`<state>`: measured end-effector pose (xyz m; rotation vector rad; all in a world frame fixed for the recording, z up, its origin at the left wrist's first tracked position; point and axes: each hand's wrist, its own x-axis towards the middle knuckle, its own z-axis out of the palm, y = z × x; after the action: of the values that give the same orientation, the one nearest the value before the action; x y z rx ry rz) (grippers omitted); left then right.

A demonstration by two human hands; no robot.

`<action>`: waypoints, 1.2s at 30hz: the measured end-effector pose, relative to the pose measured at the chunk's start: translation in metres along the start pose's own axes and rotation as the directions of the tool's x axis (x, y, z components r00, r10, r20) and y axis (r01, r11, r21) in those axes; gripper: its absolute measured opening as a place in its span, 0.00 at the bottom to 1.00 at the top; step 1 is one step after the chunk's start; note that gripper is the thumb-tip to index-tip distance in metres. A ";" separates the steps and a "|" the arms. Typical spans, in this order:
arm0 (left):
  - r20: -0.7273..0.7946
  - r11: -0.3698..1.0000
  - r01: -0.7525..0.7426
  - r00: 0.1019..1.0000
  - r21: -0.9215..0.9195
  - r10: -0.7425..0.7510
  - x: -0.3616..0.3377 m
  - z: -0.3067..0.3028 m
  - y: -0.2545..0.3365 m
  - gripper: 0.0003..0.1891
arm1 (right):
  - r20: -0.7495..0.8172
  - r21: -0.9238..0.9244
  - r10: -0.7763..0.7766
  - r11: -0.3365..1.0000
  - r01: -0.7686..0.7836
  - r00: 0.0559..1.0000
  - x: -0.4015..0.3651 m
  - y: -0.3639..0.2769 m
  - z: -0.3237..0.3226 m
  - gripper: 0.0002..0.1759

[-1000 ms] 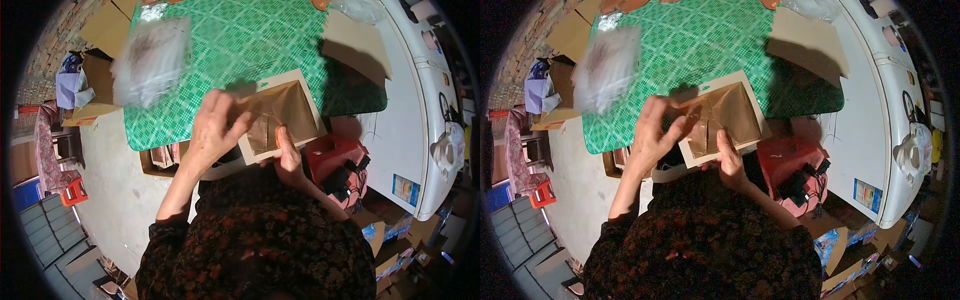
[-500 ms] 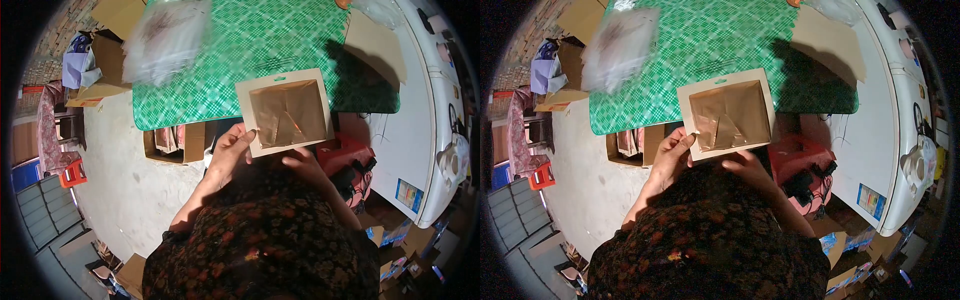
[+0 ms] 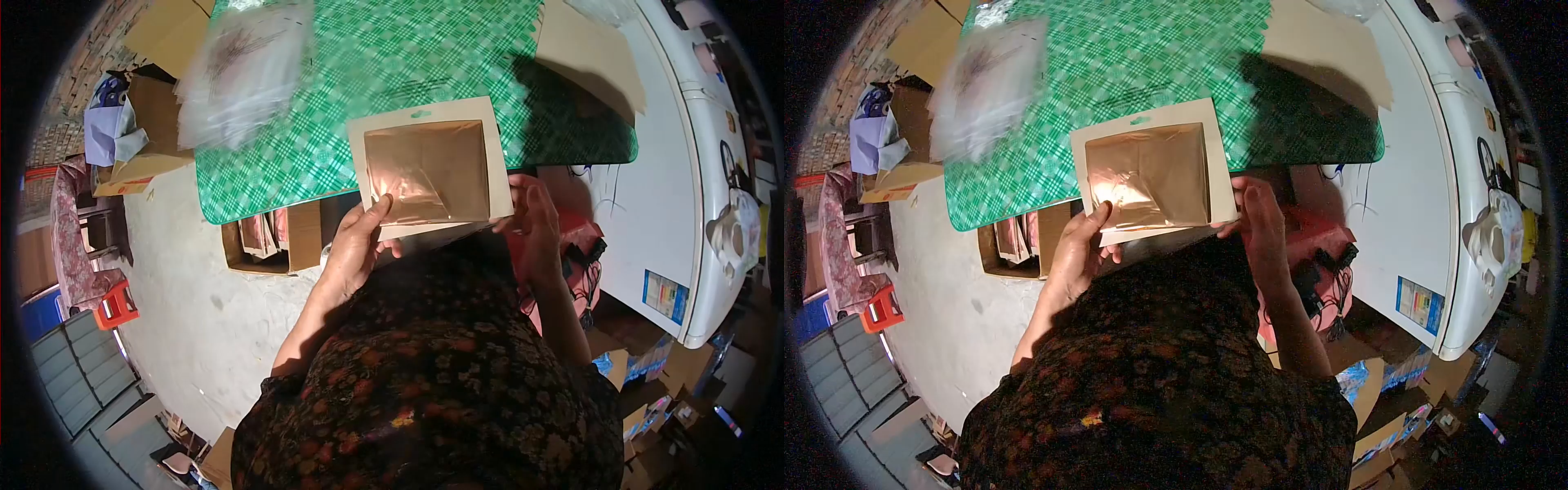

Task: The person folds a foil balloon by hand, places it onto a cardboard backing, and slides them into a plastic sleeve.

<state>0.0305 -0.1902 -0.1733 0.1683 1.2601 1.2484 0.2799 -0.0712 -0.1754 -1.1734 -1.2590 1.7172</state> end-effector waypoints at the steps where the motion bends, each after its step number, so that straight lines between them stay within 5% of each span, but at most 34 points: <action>1: -0.008 1.000 0.002 1.000 0.024 -0.002 0.001 0.000 0.000 0.20 | 0.000 0.007 0.003 1.000 -0.003 1.000 0.000 -0.003 0.002 0.23; 6: 0.170 0.996 -0.016 0.985 0.093 0.000 0.001 -0.014 -0.010 0.21 | 0.088 -0.287 -0.066 0.954 0.089 0.994 0.003 0.012 0.012 0.22; 10: 0.015 0.997 -0.073 0.997 0.027 0.073 -0.011 -0.002 -0.012 0.24 | 0.061 -0.229 0.031 0.973 -0.016 0.998 -0.006 0.013 0.016 0.16; 13: 0.180 0.993 -0.091 0.978 -0.074 0.103 -0.009 -0.023 -0.016 0.31 | 0.011 -0.236 0.134 0.963 -0.127 0.991 -0.015 0.004 0.021 0.14; 19: 0.062 0.997 -0.063 0.996 -0.046 0.066 -0.016 -0.037 -0.013 0.26 | 0.031 -0.021 0.266 0.964 -0.265 0.964 -0.037 0.019 0.023 0.11; 22: -0.074 0.999 -0.038 0.997 0.011 0.039 -0.015 -0.038 -0.021 0.21 | 0.196 -0.324 0.132 0.944 -0.063 0.972 -0.047 0.021 0.008 0.14; 25: -0.044 0.995 -0.063 0.997 0.083 0.067 -0.020 -0.045 -0.021 0.16 | 0.179 -0.374 0.012 0.926 0.057 0.984 -0.044 0.025 -0.006 0.17; 29: -0.019 0.998 -0.025 0.999 0.064 0.026 -0.030 -0.040 -0.022 0.24 | 0.103 -0.288 -0.105 0.948 0.131 0.989 -0.035 0.001 0.016 0.19; 33: -0.048 0.997 -0.078 0.996 0.009 0.079 -0.035 -0.035 -0.018 0.30 | 0.217 -0.192 0.214 0.966 -0.173 0.952 -0.032 0.018 0.002 0.17; 36: 0.040 0.997 -0.059 0.997 -0.042 0.060 -0.031 -0.048 -0.016 0.28 | 0.202 -0.293 0.204 0.946 -0.139 0.958 -0.031 0.019 0.003 0.16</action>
<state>0.0093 -0.2445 -0.1832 0.2024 1.2001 1.3147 0.2878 -0.1058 -0.1849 -1.3050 -1.6204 1.8929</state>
